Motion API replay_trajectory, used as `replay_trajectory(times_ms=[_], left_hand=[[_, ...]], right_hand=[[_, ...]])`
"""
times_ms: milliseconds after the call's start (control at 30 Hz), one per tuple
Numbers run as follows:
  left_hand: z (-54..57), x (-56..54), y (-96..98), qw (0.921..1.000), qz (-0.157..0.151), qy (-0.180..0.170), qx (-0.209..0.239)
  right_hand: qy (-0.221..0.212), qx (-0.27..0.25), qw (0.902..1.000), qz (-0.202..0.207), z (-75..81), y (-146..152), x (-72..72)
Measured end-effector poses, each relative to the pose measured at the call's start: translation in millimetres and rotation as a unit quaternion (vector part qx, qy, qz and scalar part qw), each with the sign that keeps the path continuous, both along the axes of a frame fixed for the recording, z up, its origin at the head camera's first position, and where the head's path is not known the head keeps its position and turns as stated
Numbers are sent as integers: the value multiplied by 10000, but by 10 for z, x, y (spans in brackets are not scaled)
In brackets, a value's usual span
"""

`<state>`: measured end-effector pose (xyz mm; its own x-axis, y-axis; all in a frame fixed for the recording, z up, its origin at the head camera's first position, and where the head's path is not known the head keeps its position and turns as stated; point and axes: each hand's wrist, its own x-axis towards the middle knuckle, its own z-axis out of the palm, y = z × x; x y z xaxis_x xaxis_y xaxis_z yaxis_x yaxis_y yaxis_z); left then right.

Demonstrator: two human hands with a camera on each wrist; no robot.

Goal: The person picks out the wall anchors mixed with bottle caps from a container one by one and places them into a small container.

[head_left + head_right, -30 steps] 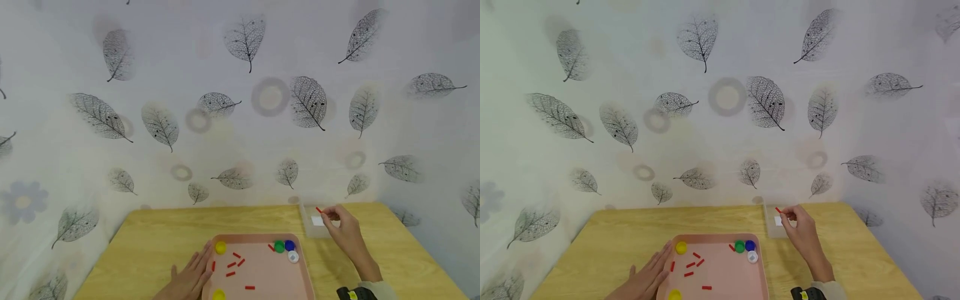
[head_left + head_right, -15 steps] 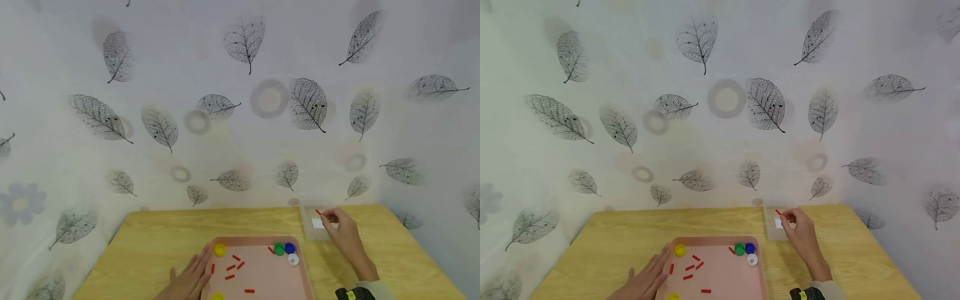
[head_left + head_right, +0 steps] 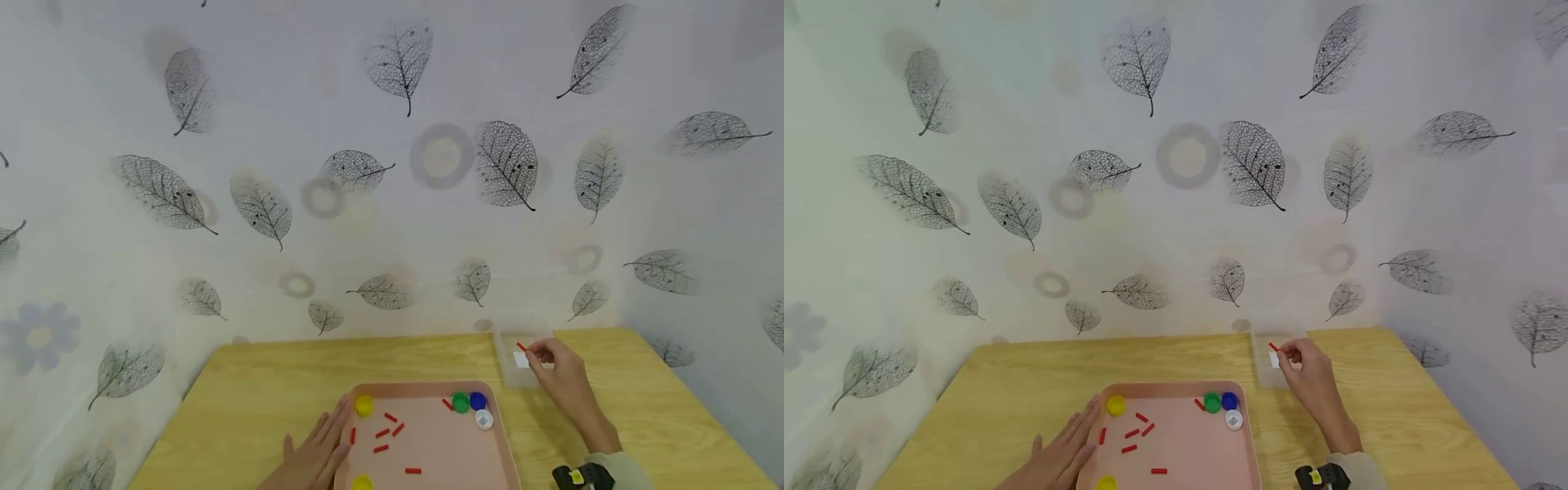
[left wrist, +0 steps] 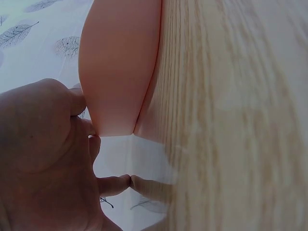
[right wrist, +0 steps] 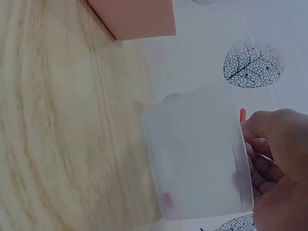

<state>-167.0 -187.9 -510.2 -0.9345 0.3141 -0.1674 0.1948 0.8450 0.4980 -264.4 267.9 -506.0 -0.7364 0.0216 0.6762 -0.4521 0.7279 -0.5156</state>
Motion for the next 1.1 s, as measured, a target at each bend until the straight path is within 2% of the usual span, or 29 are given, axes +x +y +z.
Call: replay_trajectory(times_ms=[333, 700, 933, 1100], left_hand=[[-22, 17, -18, 10000, 67, 15, -54], [17, 10, -7, 9999, -73, 109, 109], [23, -1, 0, 9999, -77, 51, 96], [38, 6, -6, 9998, -137, 84, 81]], right_hand=[[-15, 196, 9998, -32, -54, -22, 14], [224, 164, 9996, -39, -42, 5, -16], [408, 93, 9990, -154, 72, -15, 34], [210, -5, 9998, -45, 155, -38, 99]])
